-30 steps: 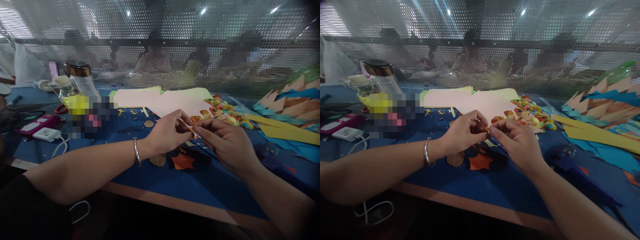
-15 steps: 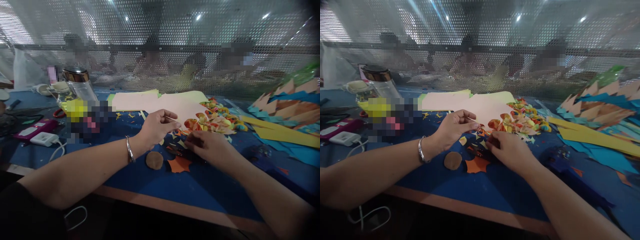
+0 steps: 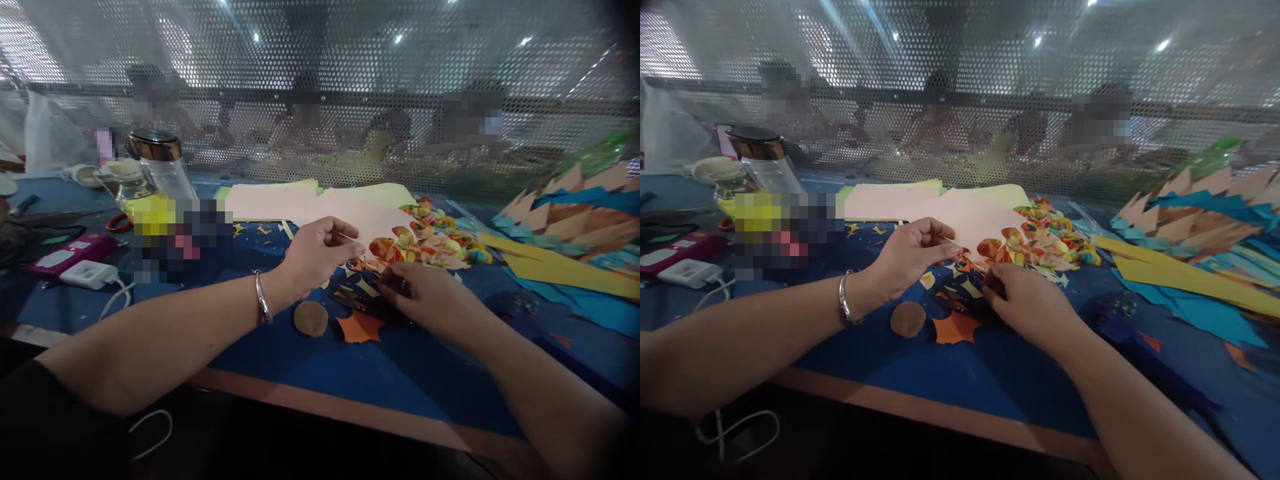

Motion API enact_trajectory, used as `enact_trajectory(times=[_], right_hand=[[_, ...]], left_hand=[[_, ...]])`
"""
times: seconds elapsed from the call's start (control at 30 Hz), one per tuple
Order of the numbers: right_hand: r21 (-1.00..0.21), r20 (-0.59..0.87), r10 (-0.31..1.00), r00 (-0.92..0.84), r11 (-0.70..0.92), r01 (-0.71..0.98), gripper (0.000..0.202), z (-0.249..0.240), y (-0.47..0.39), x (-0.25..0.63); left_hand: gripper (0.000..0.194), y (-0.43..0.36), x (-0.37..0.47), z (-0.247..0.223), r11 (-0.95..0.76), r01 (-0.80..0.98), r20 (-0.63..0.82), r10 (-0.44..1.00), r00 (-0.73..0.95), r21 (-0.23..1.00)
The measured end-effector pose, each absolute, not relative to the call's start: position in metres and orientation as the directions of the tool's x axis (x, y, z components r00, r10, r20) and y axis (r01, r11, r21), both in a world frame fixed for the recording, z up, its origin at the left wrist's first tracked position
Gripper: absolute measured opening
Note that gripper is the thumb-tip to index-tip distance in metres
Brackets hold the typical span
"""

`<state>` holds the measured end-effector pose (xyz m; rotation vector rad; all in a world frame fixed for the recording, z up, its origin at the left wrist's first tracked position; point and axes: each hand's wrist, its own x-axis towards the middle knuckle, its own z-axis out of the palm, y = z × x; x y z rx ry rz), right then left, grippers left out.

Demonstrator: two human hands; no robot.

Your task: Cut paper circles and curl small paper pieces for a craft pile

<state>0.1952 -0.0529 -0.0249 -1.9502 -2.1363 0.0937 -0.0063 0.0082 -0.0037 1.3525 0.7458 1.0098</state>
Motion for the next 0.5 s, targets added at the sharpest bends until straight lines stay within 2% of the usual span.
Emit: enact_trajectory(times=[0.23, 0.5], right_hand=[[-0.173, 0.114, 0.991, -0.066, 0.086, 0.981, 0.014, -0.0289, -0.0507, 0.2013], [-0.148, 0.06, 0.996, -0.063, 0.071, 0.986, 0.012, -0.0242, -0.0535, 0.1999]], left_hand=[[0.017, 0.006, -0.0057, -0.0017, 0.025, -0.173, 0.053, 0.899, 0.434, 0.985], [0.016, 0.0069, -0.0066, -0.0013, 0.01, -0.185, 0.069, 0.908, 0.414, 0.983]])
